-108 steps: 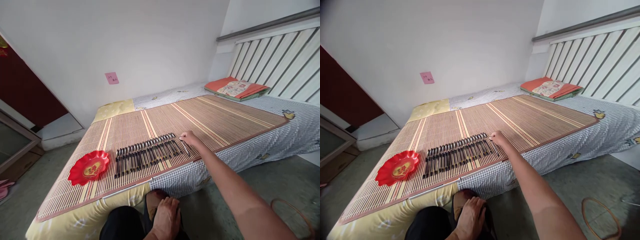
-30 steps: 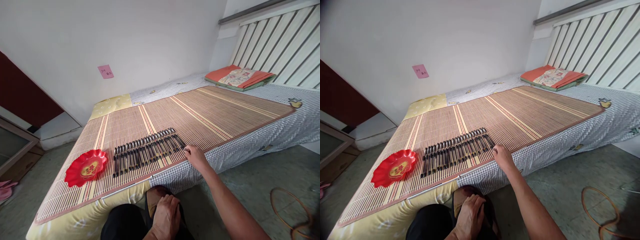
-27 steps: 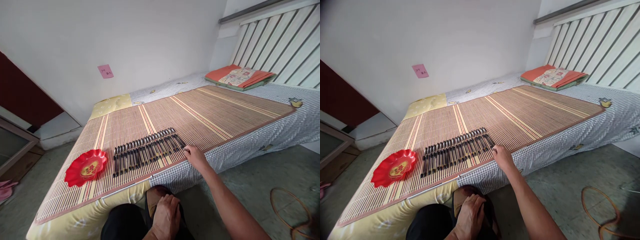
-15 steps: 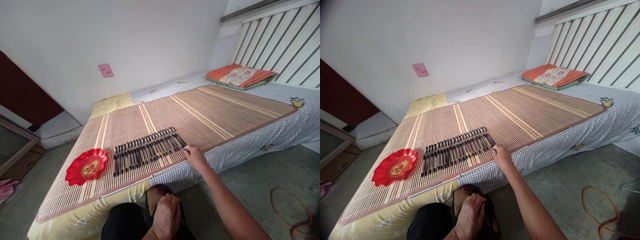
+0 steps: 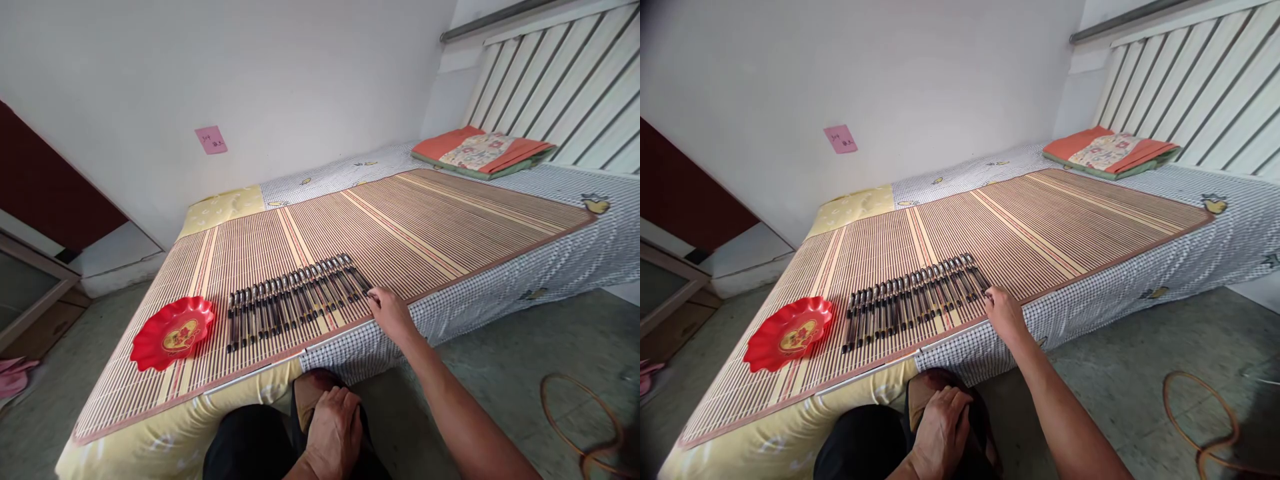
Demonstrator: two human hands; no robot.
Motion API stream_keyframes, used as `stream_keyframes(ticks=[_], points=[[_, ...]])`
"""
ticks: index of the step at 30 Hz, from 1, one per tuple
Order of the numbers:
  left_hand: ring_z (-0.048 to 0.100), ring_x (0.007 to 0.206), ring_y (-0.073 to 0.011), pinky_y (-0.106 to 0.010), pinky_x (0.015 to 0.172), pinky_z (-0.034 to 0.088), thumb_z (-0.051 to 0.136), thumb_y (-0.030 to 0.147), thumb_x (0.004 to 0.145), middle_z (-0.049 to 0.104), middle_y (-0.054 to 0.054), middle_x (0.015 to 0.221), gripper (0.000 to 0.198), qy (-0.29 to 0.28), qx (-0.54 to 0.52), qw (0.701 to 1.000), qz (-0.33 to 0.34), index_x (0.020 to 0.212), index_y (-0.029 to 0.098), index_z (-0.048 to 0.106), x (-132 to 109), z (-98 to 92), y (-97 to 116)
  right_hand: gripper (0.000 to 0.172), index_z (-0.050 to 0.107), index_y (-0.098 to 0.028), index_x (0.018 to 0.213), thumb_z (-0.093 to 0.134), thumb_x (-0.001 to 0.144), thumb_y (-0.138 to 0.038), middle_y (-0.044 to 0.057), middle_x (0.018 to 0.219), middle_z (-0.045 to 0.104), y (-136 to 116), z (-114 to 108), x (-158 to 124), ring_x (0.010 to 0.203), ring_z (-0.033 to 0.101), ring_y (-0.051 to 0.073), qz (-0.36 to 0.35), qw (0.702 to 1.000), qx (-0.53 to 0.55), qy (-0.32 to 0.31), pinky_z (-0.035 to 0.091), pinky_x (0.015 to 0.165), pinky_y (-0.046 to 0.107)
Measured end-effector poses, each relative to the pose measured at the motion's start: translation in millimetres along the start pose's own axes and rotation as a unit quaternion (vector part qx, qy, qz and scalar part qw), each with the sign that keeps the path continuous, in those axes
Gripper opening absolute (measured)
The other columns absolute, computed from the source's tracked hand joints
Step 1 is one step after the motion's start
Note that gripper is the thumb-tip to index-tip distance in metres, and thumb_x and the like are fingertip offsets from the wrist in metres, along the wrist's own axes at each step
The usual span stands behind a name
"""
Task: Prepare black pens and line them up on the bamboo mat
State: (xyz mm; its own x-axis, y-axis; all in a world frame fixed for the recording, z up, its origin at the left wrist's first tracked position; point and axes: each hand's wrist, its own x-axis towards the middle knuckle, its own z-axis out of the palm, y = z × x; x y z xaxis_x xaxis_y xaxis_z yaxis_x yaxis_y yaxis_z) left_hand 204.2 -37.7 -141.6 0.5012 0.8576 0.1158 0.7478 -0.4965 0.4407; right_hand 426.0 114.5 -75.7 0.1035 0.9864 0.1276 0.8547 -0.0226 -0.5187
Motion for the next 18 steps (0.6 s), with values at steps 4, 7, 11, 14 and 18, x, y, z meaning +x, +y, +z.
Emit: stream_keyframes(ticks=[4, 7, 11, 14, 18], points=[[0.065, 0.085, -0.0242, -0.039, 0.08, 0.049, 0.05, 0.007, 0.092, 0.07, -0.005, 0.089, 0.02, 0.005, 0.002, 1.0, 0.004, 0.095, 0.021, 0.064, 1, -1.1, 1, 0.027, 0.068, -0.013, 0.124, 0.053, 0.101, -0.016, 0.015, 0.122, 0.071, -5, -1, 2, 0.106, 0.069, 0.024, 0.004, 1.0, -0.025, 0.005, 0.05, 0.084, 0.031], [0.065, 0.084, -0.0246, -0.039, 0.079, 0.049, 0.05, 0.006, 0.092, 0.07, -0.005, 0.089, 0.021, 0.006, 0.003, 1.0, 0.009, 0.096, 0.021, 0.064, 1, -1.8, 2, 0.027, 0.069, -0.014, 0.123, 0.055, 0.1, -0.015, 0.015, 0.122, 0.068, -10, 1, 6, 0.102, 0.069, 0.025, 0.007, 0.999, -0.049, 0.006, 0.048, 0.081, 0.032], [0.064, 0.083, -0.0242, -0.038, 0.078, 0.049, 0.05, 0.006, 0.092, 0.07, -0.005, 0.089, 0.021, 0.009, 0.004, 1.0, 0.012, 0.096, 0.021, 0.064, 1, -2.1, 1, 0.021, 0.072, -0.015, 0.115, 0.059, 0.099, -0.015, 0.014, 0.118, 0.068, -15, 5, 9, 0.099, 0.068, 0.024, 0.008, 0.998, -0.068, 0.003, 0.047, 0.08, 0.031], [0.064, 0.083, -0.0238, -0.038, 0.078, 0.049, 0.049, 0.006, 0.092, 0.069, -0.005, 0.088, 0.021, 0.013, 0.005, 1.0, 0.014, 0.096, 0.021, 0.064, 1, -2.7, 2, 0.018, 0.071, -0.016, 0.113, 0.06, 0.099, -0.017, 0.012, 0.116, 0.068, -15, 7, 8, 0.102, 0.067, 0.023, 0.005, 0.997, -0.072, 0.004, 0.046, 0.08, 0.03], [0.064, 0.083, -0.0232, -0.037, 0.078, 0.049, 0.049, 0.006, 0.092, 0.07, -0.005, 0.089, 0.022, 0.013, 0.001, 1.0, 0.014, 0.097, 0.021, 0.065, 1, -3.9, 2, 0.017, 0.07, -0.017, 0.113, 0.061, 0.099, -0.017, 0.011, 0.117, 0.069, -13, 9, 7, 0.103, 0.067, 0.023, 0.005, 0.997, -0.07, 0.004, 0.045, 0.079, 0.029]])
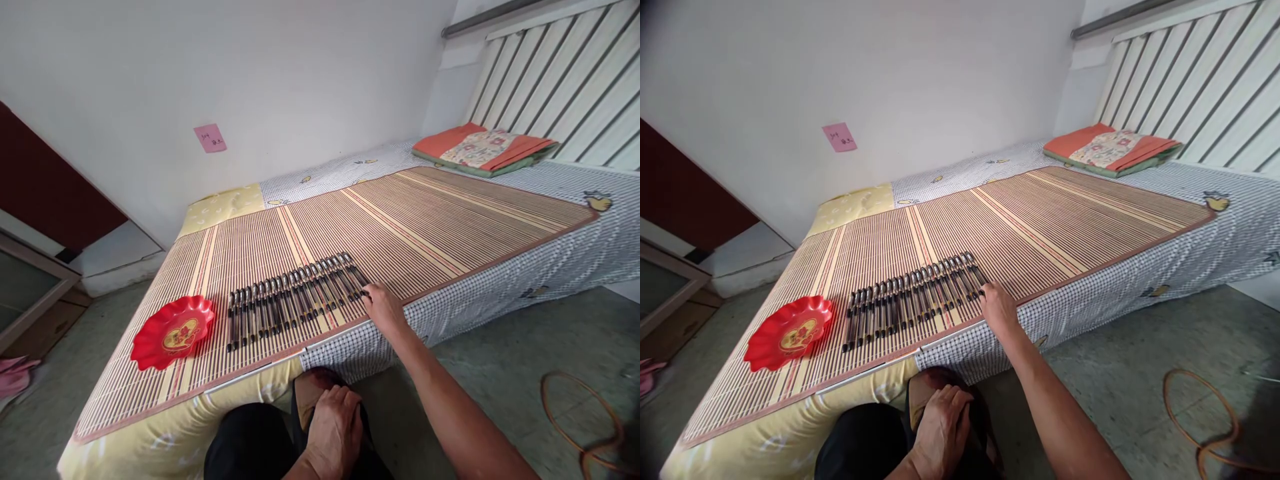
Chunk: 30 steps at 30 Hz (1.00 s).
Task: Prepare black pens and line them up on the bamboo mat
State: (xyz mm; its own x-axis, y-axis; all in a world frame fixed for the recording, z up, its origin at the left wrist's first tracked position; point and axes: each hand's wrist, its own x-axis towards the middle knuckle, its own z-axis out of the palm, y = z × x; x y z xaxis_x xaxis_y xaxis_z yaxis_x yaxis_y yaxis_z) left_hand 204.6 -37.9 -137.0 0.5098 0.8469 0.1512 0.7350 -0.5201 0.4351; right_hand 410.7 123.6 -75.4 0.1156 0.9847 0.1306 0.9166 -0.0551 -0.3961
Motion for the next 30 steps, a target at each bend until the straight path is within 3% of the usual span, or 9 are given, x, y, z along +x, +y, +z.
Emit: stream_keyframes(ticks=[11, 22, 30], points=[[0.064, 0.083, -0.0234, -0.037, 0.078, 0.049, 0.05, 0.006, 0.092, 0.069, -0.005, 0.088, 0.021, -0.001, 0.005, 1.0, -0.006, 0.095, 0.021, 0.065, 0, 1.4, 0, 0.019, 0.069, -0.016, 0.115, 0.059, 0.098, -0.016, 0.013, 0.117, 0.069, 1, 1, -1, 0.101, 0.068, 0.024, -0.003, 1.0, 0.011, 0.0, 0.047, 0.078, 0.03], [0.065, 0.086, -0.0245, -0.039, 0.081, 0.05, 0.048, 0.006, 0.093, 0.07, -0.006, 0.09, 0.022, -0.013, -0.003, 1.0, -0.013, 0.096, 0.02, 0.066, 1, -1.7, 1, 0.038, 0.069, -0.013, 0.127, 0.047, 0.098, -0.006, 0.016, 0.117, 0.067, 16, -16, -6, 0.102, 0.064, 0.025, 0.009, 0.999, 0.013, 0.037, 0.046, 0.086, 0.032], [0.064, 0.085, -0.0243, -0.038, 0.08, 0.048, 0.049, 0.006, 0.093, 0.07, -0.005, 0.089, 0.021, -0.008, 0.001, 1.0, -0.008, 0.094, 0.021, 0.064, 0, -2.1, 2, 0.037, 0.072, -0.014, 0.124, 0.047, 0.098, -0.007, 0.015, 0.115, 0.065, 12, -11, -8, 0.098, 0.064, 0.024, -0.005, 1.0, 0.009, 0.026, 0.046, 0.084, 0.031]])
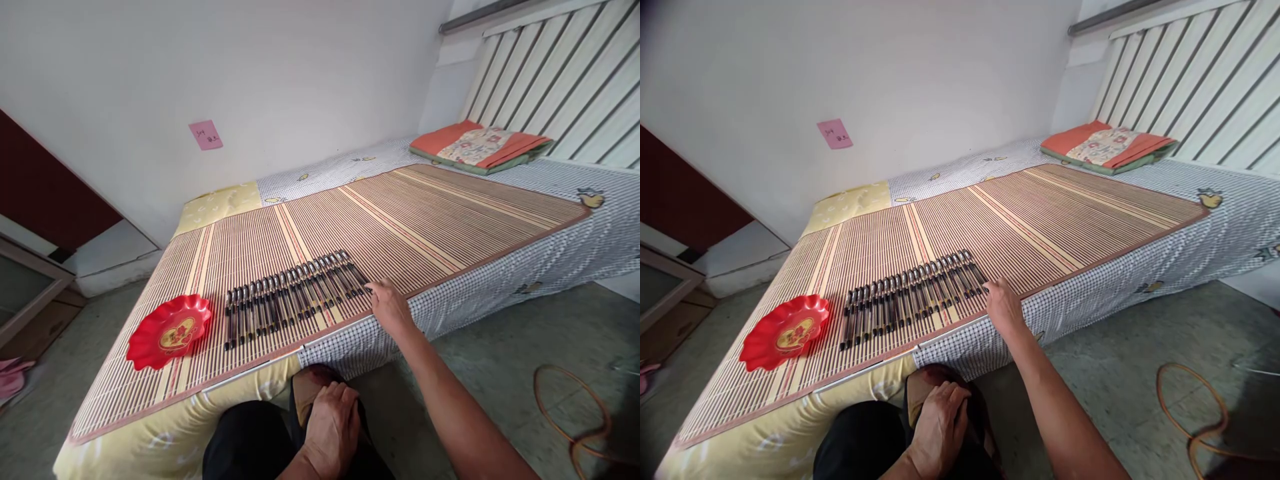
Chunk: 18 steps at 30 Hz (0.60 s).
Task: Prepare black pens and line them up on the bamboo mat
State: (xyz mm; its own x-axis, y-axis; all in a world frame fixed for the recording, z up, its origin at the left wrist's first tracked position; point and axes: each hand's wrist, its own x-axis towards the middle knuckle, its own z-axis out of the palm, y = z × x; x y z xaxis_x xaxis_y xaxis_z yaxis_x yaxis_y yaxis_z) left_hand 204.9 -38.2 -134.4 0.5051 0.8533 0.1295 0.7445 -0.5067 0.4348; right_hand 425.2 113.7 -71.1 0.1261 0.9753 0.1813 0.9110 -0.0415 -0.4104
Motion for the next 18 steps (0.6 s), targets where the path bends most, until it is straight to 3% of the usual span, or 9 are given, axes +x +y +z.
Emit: stream_keyframes(ticks=[9, 14, 18], points=[[0.065, 0.083, -0.0238, -0.038, 0.078, 0.048, 0.05, 0.006, 0.092, 0.07, -0.005, 0.087, 0.02, 0.005, 0.005, 1.0, 0.007, 0.093, 0.021, 0.063, 1.2, -0.2, -0.6, 0.036, 0.072, -0.011, 0.124, 0.047, 0.099, -0.01, 0.016, 0.114, 0.065, -1.0, 3.5, 2.1, 0.099, 0.065, 0.024, -0.011, 1.0, -0.006, -0.015, 0.046, 0.086, 0.031], [0.065, 0.083, -0.0236, -0.038, 0.078, 0.049, 0.049, 0.005, 0.092, 0.069, -0.005, 0.088, 0.021, 0.003, 0.006, 1.0, 0.01, 0.094, 0.021, 0.063, 1.3, -0.7, 0.0, 0.035, 0.072, -0.013, 0.125, 0.048, 0.1, -0.012, 0.015, 0.115, 0.065, -1.0, 3.3, 1.2, 0.088, 0.066, 0.022, -0.016, 1.0, -0.003, -0.024, 0.047, 0.074, 0.03], [0.064, 0.084, -0.023, -0.037, 0.079, 0.049, 0.049, 0.006, 0.092, 0.069, -0.005, 0.088, 0.021, 0.005, 0.006, 1.0, 0.014, 0.095, 0.021, 0.063, 0.6, -0.3, -0.5, 0.034, 0.072, -0.013, 0.123, 0.049, 0.098, -0.01, 0.015, 0.113, 0.064, -0.1, 2.2, 0.2, 0.095, 0.065, 0.024, -0.015, 1.0, -0.003, -0.012, 0.046, 0.079, 0.03]])
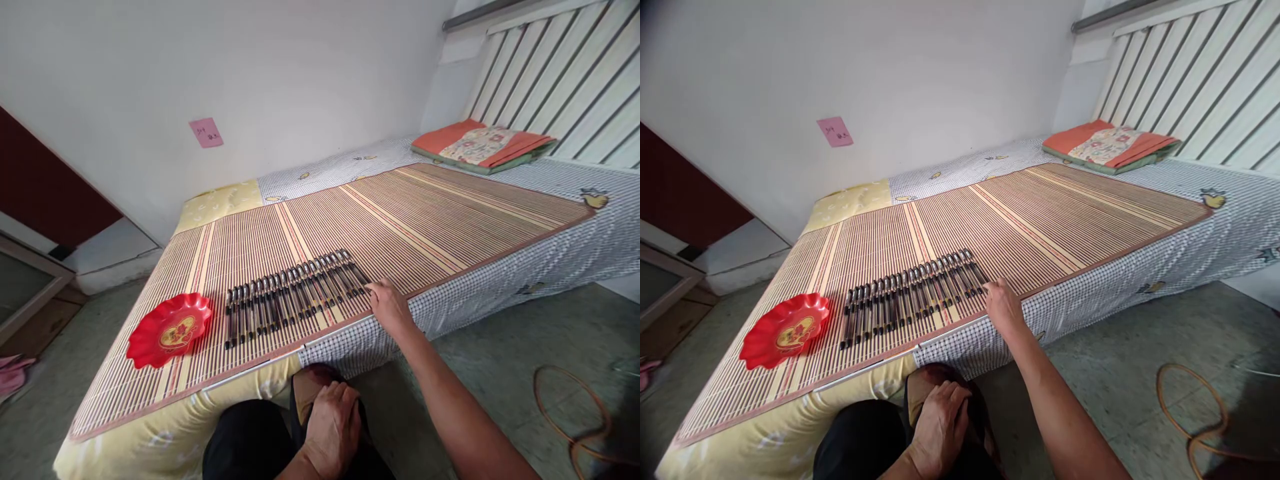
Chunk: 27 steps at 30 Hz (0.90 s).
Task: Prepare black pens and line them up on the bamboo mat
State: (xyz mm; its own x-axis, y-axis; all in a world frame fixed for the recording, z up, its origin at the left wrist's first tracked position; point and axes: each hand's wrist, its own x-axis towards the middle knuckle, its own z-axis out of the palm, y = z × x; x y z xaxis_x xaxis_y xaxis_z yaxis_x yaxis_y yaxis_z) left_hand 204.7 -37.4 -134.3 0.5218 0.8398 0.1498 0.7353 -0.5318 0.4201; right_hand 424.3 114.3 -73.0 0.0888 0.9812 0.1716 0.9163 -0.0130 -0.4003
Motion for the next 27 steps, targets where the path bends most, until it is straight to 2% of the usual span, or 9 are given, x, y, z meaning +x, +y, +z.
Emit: stream_keyframes(ticks=[7, 12, 21, 27], points=[[0.064, 0.083, -0.0236, -0.038, 0.078, 0.048, 0.05, 0.006, 0.092, 0.069, -0.005, 0.088, 0.02, -0.005, 0.004, 1.0, -0.005, 0.094, 0.021, 0.062, -0.3, 1.0, 0.1, 0.027, 0.071, -0.016, 0.118, 0.051, 0.099, -0.012, 0.013, 0.114, 0.064, 1.3, -1.3, -1.0, 0.097, 0.065, 0.024, 0.003, 1.0, 0.009, 0.018, 0.046, 0.08, 0.03], [0.064, 0.085, -0.0241, -0.038, 0.079, 0.048, 0.051, 0.005, 0.092, 0.07, -0.005, 0.09, 0.019, -0.014, 0.0, 1.0, -0.009, 0.094, 0.02, 0.063, 0.7, -2.1, 1.4, 0.013, 0.067, -0.015, 0.107, 0.059, 0.098, -0.017, 0.013, 0.111, 0.067, 5.0, 1.1, 0.5, 0.103, 0.064, 0.026, 0.027, 0.999, 0.011, 0.03, 0.046, 0.084, 0.032], [0.064, 0.086, -0.0248, -0.039, 0.079, 0.049, 0.05, 0.006, 0.093, 0.07, -0.006, 0.09, 0.02, -0.016, -0.006, 1.0, -0.013, 0.095, 0.02, 0.065, -0.3, -1.1, 0.9, 0.001, 0.064, -0.017, 0.098, 0.063, 0.097, -0.018, 0.011, 0.104, 0.07, -1.1, 5.5, 3.1, 0.096, 0.066, 0.024, 0.059, 0.998, -0.003, 0.024, 0.042, 0.075, 0.03], [0.065, 0.084, -0.024, -0.038, 0.079, 0.05, 0.051, 0.006, 0.092, 0.07, -0.005, 0.089, 0.02, -0.004, -0.007, 1.0, -0.004, 0.096, 0.02, 0.065, -0.1, -0.9, 0.0, 0.007, 0.064, -0.016, 0.097, 0.061, 0.1, -0.022, 0.013, 0.103, 0.068, -4.5, 5.3, 5.7, 0.087, 0.066, 0.023, 0.075, 0.997, -0.007, 0.008, 0.039, 0.066, 0.03]])
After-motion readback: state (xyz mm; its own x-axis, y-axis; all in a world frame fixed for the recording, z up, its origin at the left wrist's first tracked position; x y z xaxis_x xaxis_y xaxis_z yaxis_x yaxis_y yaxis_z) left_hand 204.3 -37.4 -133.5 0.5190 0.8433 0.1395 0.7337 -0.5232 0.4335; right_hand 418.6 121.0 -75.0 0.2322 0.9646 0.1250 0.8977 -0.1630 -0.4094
